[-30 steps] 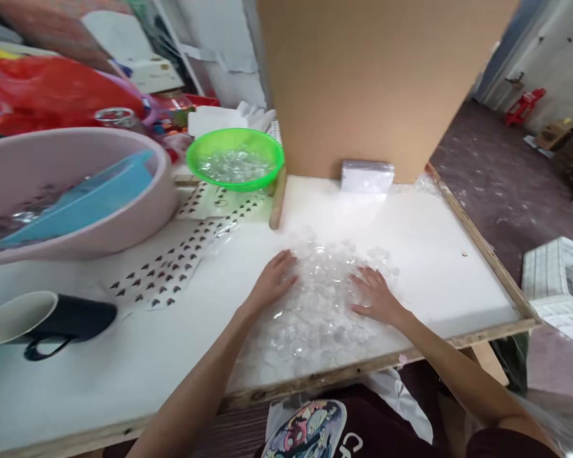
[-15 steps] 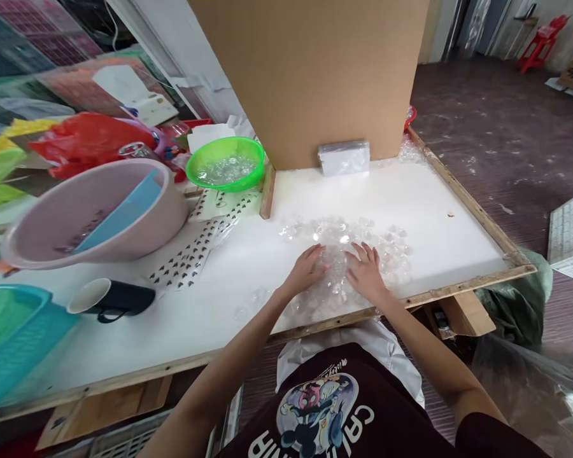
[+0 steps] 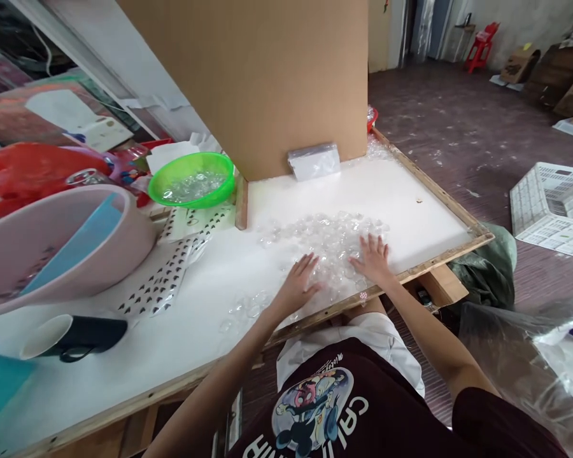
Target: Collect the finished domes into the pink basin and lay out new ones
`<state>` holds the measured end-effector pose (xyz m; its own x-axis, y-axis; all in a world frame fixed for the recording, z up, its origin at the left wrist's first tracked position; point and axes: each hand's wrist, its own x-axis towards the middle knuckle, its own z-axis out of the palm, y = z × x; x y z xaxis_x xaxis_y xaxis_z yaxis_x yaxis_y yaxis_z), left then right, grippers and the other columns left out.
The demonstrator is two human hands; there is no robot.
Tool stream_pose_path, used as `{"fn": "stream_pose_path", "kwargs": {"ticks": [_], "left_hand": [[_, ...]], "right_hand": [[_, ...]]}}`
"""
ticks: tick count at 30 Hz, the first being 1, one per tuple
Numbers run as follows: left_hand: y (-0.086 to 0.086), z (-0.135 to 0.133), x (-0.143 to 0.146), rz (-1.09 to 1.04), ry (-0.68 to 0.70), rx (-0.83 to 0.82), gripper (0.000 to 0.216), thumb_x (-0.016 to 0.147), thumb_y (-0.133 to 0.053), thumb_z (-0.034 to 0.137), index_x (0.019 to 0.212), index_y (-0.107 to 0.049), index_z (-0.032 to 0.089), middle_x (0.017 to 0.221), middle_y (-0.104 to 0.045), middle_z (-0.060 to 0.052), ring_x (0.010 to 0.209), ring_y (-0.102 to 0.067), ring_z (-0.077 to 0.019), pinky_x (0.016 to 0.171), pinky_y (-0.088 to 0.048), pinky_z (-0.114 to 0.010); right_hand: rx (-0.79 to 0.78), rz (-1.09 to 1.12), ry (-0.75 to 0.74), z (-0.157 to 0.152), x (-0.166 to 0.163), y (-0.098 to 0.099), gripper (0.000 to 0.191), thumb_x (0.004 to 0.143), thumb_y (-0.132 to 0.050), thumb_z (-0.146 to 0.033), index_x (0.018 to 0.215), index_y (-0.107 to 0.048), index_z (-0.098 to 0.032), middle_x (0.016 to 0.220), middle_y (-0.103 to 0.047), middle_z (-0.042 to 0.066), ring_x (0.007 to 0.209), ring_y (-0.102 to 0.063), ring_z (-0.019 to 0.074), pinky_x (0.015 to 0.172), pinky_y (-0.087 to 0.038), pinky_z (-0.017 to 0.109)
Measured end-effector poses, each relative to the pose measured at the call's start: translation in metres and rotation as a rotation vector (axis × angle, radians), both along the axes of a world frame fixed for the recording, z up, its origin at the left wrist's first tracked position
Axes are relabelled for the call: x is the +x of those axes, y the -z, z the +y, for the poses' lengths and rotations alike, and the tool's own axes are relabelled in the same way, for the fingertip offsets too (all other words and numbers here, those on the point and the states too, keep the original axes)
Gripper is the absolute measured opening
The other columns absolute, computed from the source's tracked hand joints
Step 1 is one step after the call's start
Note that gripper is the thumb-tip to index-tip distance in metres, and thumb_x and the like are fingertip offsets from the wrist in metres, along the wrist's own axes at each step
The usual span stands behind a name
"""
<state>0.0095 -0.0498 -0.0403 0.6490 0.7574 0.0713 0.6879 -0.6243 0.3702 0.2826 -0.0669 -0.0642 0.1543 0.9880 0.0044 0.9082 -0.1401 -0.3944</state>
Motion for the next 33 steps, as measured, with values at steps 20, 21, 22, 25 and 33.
{"fn": "stream_pose_path", "kwargs": {"ticks": [20,21,22,25,33], "left_hand": [[0.007,0.009,0.049,0.038,0.211,0.039,0.065,0.099,-0.045,0.052,0.155,-0.031,0.022,0.165,-0.023,-0.013,0.154,-0.015,-0.0311,0.123,-0.016,-0.055],[0.008,0.011,0.049,0.047,0.183,0.039,0.063,0.099,-0.047,0.049,0.153,-0.034,0.022,0.164,-0.026,-0.014,0.153,-0.018,-0.0318,0.123,-0.016,-0.056],[0.010,0.015,0.046,0.052,0.153,0.043,0.060,0.098,-0.049,0.046,0.151,-0.038,0.021,0.162,-0.031,-0.014,0.152,-0.021,-0.0320,0.123,-0.017,-0.056],[0.011,0.024,0.034,0.033,0.060,0.063,0.050,0.096,-0.050,0.035,0.144,-0.047,0.020,0.151,-0.047,-0.015,0.147,-0.035,-0.0315,0.122,-0.021,-0.056],[-0.005,0.025,0.073,-0.091,0.138,0.102,0.061,0.099,-0.045,0.039,0.156,-0.027,0.023,0.162,-0.030,-0.014,0.152,-0.023,-0.0296,0.123,-0.020,-0.055]], "right_hand": [[0.383,0.184,-0.233,-0.028,0.012,-0.002,0.039,0.096,-0.051,-0.026,0.133,-0.062,-0.024,0.136,-0.060,0.010,0.127,-0.053,0.0259,0.108,-0.046,0.049],[0.385,0.160,-0.192,-0.028,0.019,-0.001,0.038,0.095,-0.052,-0.026,0.132,-0.063,-0.024,0.137,-0.059,0.010,0.128,-0.052,0.0267,0.108,-0.045,0.050],[0.380,0.137,-0.157,-0.029,0.026,0.000,0.039,0.095,-0.052,-0.025,0.133,-0.062,-0.024,0.138,-0.057,0.011,0.129,-0.050,0.0274,0.108,-0.045,0.050],[0.331,0.076,-0.070,-0.026,0.038,0.003,0.047,0.093,-0.056,-0.027,0.140,-0.056,-0.023,0.147,-0.048,0.012,0.137,-0.042,0.0313,0.111,-0.041,0.054],[0.345,0.249,-0.265,0.002,0.022,0.002,0.047,0.097,-0.051,-0.030,0.143,-0.052,-0.027,0.140,-0.055,0.010,0.130,-0.051,0.0251,0.109,-0.045,0.047]]}}
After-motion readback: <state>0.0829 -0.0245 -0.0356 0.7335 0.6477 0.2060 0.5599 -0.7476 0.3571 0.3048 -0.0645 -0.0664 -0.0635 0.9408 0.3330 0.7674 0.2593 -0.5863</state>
